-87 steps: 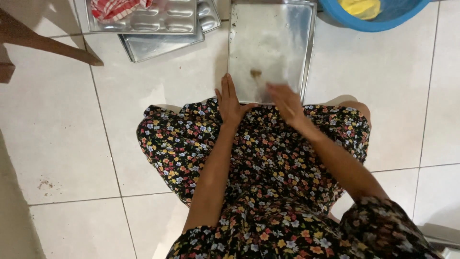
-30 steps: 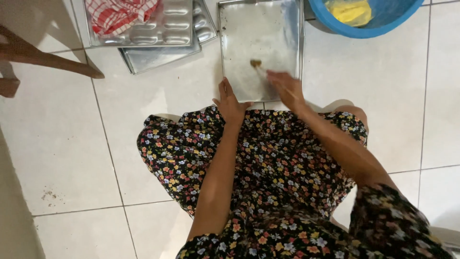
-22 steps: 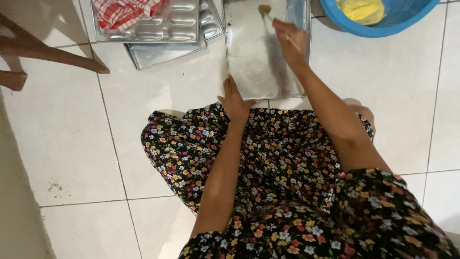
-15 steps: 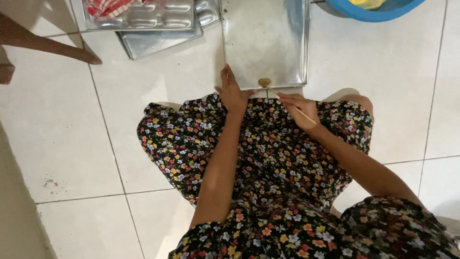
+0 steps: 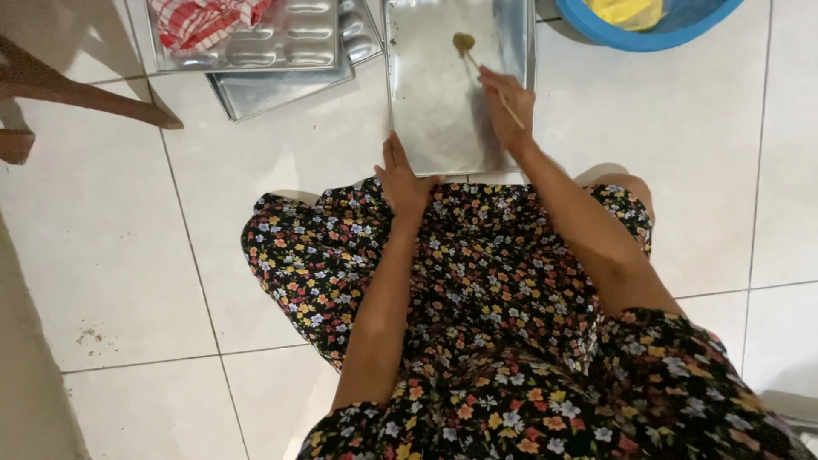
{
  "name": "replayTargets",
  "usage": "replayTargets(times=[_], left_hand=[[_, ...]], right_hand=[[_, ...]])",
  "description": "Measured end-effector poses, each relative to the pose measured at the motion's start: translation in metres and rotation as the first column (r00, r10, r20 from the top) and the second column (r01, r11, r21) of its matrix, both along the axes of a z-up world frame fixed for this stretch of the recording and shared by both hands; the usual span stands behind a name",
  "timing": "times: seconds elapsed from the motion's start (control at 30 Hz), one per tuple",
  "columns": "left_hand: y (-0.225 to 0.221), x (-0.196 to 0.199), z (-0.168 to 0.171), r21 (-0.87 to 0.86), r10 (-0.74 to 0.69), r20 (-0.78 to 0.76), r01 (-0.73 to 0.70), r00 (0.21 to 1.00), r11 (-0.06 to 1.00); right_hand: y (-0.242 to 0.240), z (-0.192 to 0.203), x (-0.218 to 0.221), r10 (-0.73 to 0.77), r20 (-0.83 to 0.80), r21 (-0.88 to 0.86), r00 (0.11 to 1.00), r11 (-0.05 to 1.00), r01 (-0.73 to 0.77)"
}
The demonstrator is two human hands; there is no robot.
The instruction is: The person is preparing baking trays by applying grease with a brush and cleaning them with a cloth while sitting on the floor.
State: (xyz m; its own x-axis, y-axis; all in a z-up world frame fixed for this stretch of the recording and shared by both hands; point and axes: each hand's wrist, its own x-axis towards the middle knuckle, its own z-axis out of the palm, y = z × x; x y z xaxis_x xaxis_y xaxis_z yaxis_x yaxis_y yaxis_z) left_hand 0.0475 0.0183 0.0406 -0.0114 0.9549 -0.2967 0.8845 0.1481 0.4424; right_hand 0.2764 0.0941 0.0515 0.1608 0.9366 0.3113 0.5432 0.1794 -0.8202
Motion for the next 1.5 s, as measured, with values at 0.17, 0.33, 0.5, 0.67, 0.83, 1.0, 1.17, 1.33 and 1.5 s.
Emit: replayTargets(times=[0.17, 0.33, 0.5, 0.67, 0.83, 1.0, 1.17, 1.33, 1.5], left_hand=[[-0.043, -0.032, 0.003, 0.127, 0.028, 0.311, -0.071, 0.950, 0.989], [-0.054, -0.019, 0.028, 0.145, -0.072, 0.190, 0.044, 0.979, 0.988], [-0.044, -0.004, 0.022, 0.187, -0.119, 0.158, 0.089, 0.980, 0.978], [-0.040, -0.005, 0.012, 0.159, -0.128, 0.079, 0.114, 0.989, 0.981], [-0.040, -0.006, 0.006, 0.140, -0.124, 0.115, 0.108, 0.986, 0.984], [-0.037, -0.003, -0.005, 0.184, -0.105, -0.038, 0.111, 0.994, 0.977], [-0.032, -0.003, -0.007, 0.232, -0.108, 0.021, 0.101, 0.994, 0.967], [-0.028, -0.003, -0.007, 0.221, -0.097, 0.146, 0.063, 0.985, 0.973], [-0.019, 0.001, -0.024, 0.116, -0.097, -0.103, 0.109, 0.990, 0.987]], right_hand=[[-0.081, 0.007, -0.019, -0.009, -0.169, -0.047, 0.986, 0.999, 0.001], [-0.100, 0.036, -0.038, -0.036, -0.234, -0.127, 0.972, 0.992, 0.006], [-0.093, 0.041, -0.041, -0.065, -0.205, -0.152, 0.977, 0.988, 0.034], [-0.039, 0.043, -0.030, 0.007, -0.117, -0.046, 0.993, 0.999, -0.013], [0.021, 0.031, -0.022, -0.016, -0.132, 0.119, 0.991, 0.992, 0.032], [-0.098, 0.023, -0.020, 0.075, -0.106, -0.186, 0.992, 0.978, -0.094], [-0.173, 0.037, -0.019, 0.107, -0.204, -0.323, 0.973, 0.931, -0.170], [-0.031, 0.015, -0.013, 0.123, -0.055, -0.053, 0.991, 0.991, -0.126], [0.039, 0.052, -0.026, 0.061, -0.054, 0.272, 0.997, 0.961, -0.045]])
